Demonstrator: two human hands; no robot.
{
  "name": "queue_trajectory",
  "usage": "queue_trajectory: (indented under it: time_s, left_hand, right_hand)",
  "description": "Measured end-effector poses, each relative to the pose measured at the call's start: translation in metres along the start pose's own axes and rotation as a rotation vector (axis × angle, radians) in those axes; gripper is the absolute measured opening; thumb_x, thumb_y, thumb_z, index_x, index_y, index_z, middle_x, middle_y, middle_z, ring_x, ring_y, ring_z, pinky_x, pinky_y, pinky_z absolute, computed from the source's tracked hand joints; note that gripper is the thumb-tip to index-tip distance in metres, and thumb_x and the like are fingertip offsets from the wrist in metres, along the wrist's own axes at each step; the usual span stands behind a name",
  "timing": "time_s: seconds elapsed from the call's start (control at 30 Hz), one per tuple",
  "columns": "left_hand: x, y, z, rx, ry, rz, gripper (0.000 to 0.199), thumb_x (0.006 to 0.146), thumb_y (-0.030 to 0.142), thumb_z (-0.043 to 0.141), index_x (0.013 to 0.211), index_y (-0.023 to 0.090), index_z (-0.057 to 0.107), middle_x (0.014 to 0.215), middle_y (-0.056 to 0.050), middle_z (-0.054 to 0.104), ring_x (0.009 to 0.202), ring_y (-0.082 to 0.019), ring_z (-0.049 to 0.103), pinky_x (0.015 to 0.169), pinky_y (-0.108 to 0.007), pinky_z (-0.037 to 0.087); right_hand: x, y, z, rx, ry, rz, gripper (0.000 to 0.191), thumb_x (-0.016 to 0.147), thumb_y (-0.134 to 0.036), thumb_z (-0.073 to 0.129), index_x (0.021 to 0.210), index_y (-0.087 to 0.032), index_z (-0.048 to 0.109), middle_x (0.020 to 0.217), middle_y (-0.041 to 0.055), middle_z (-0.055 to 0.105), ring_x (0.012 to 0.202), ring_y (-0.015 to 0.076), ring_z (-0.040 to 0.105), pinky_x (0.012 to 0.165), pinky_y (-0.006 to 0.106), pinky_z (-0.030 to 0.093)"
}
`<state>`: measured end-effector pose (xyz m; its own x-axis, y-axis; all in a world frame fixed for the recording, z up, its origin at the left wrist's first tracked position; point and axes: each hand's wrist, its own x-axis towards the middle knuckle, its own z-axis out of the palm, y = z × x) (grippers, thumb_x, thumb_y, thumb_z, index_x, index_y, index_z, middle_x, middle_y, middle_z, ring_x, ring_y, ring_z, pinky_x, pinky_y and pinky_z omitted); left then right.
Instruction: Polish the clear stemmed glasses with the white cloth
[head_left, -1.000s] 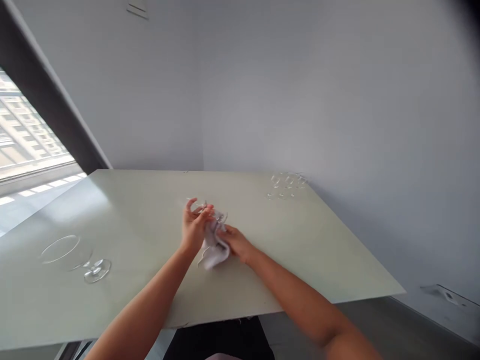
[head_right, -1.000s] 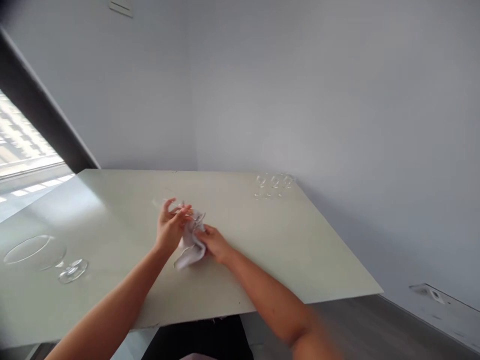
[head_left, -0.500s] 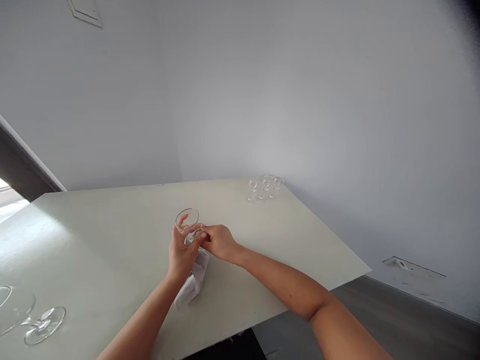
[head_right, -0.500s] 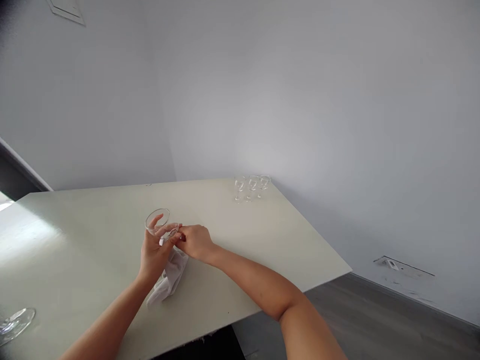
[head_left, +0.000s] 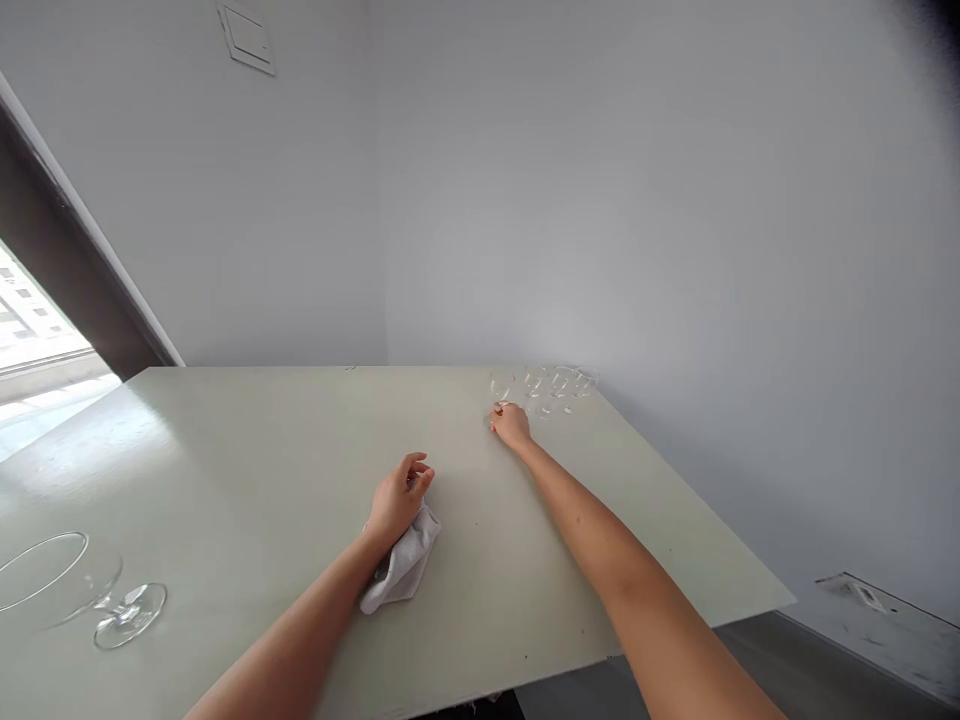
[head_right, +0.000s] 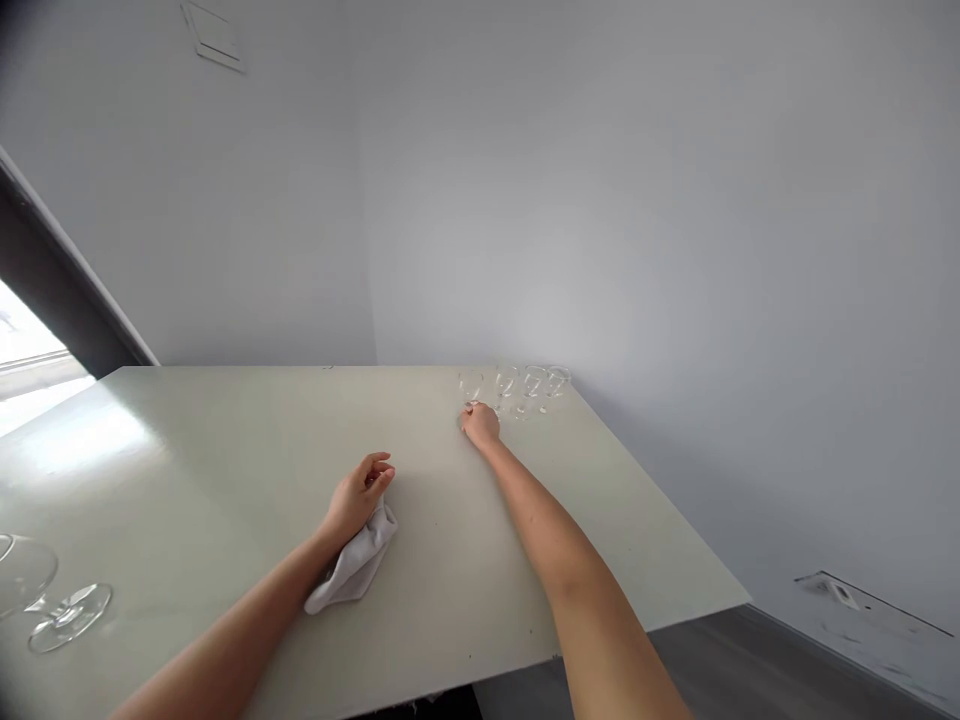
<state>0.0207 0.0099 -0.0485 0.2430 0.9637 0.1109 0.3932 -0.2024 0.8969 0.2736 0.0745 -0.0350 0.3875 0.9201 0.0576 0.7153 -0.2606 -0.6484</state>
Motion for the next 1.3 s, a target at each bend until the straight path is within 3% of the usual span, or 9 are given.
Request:
queue_trajectory:
  time_s: [0.4,0.53,0.67,0.8,0.97,1.1,1.17,1.23,1.3]
  left_hand:
    - [0.000,0.002,-0.002,-0.091,0.009,-0.026,0.032,0.079,0.049,0.044,0.092,0.025,0.060,0.085,-0.002,0.065,0.076,-0.017,0.056,0.071,-0.028,0.040]
    - [0.002,-0.003,0.000,-0.191,0.080,-0.064,0.035,0.081,0.048,0.040,0.088,0.021,0.060,0.086,-0.004,0.065,0.077,-0.017,0.055,0.073,-0.029,0.041]
    - [-0.001,0.005,0.000,-0.236,0.253,-0.036,0.030,0.082,0.044,0.041,0.088,0.020,0.058,0.089,-0.005,0.062,0.079,-0.016,0.054,0.075,-0.029,0.041]
    - [-0.025,0.042,-0.018,-0.277,0.441,0.157,0.024,0.084,0.039,0.042,0.091,0.022,0.056,0.098,-0.005,0.059,0.089,-0.016,0.053,0.082,-0.028,0.039]
    - [-0.075,0.070,-0.054,-0.320,0.797,0.264,0.023,0.086,0.039,0.038,0.094,0.022,0.052,0.101,-0.006,0.054,0.097,-0.017,0.050,0.087,-0.030,0.038]
    - [-0.112,0.033,-0.087,-0.135,1.276,0.251,0.027,0.083,0.041,0.043,0.102,0.022,0.043,0.111,-0.008,0.046,0.102,-0.018,0.046,0.085,-0.032,0.038]
    - [-0.127,0.005,-0.108,0.020,1.411,0.178,0.039,0.078,0.043,0.050,0.109,0.021,0.039,0.117,-0.010,0.042,0.105,-0.019,0.045,0.087,-0.034,0.037]
    - [-0.138,-0.020,-0.131,0.133,1.381,0.005,0.057,0.072,0.044,0.058,0.119,0.021,0.035,0.124,-0.012,0.039,0.109,-0.021,0.043,0.091,-0.036,0.035]
    - [-0.142,-0.038,-0.153,0.121,1.213,-0.190,0.073,0.068,0.043,0.063,0.128,0.020,0.028,0.126,-0.013,0.041,0.112,-0.023,0.043,0.092,-0.037,0.034]
  right_hand:
    - [0.005,0.007,-0.007,0.069,0.079,0.073,0.032,0.075,-0.028,0.049,0.101,-0.012,0.055,0.070,0.0031,0.062,0.054,0.0113,0.052,0.058,0.024,0.037]
    - [-0.049,-0.003,-0.004,0.073,0.061,-0.030,0.027,0.080,-0.037,0.043,0.093,-0.016,0.056,0.075,0.0038,0.060,0.064,0.0146,0.052,0.061,0.026,0.036]
    - [-0.132,-0.036,0.010,0.097,-0.131,-0.269,0.031,0.078,-0.049,0.046,0.070,-0.021,0.056,0.066,0.0010,0.057,0.061,0.0150,0.050,0.059,0.026,0.036]
    - [-0.192,-0.076,0.014,-0.022,-0.187,-0.586,0.038,0.079,-0.057,0.043,0.091,-0.023,0.055,0.088,0.0051,0.058,0.068,0.0167,0.053,0.055,0.026,0.034]
    - [-0.204,-0.095,0.023,-0.279,-0.174,-0.638,0.057,0.078,-0.064,0.037,0.110,-0.018,0.049,0.096,0.0122,0.055,0.076,0.0227,0.055,0.052,0.028,0.034]
    - [-0.193,-0.084,0.038,-0.466,-0.114,-0.621,0.057,0.080,-0.052,0.045,0.123,-0.014,0.042,0.101,0.0145,0.055,0.085,0.0252,0.055,0.057,0.030,0.038]
    - [-0.189,-0.077,0.042,-0.508,-0.118,-0.609,0.046,0.080,-0.036,0.047,0.121,-0.015,0.046,0.100,0.0131,0.057,0.087,0.0249,0.055,0.060,0.030,0.040]
    - [-0.185,-0.071,0.043,-0.472,-0.131,-0.615,0.040,0.078,-0.022,0.045,0.116,-0.017,0.052,0.098,0.0111,0.060,0.092,0.0241,0.054,0.066,0.030,0.041]
    - [-0.178,-0.069,0.040,-0.353,-0.153,-0.580,0.040,0.074,-0.016,0.043,0.111,-0.020,0.057,0.096,0.0090,0.062,0.093,0.0224,0.054,0.072,0.030,0.041]
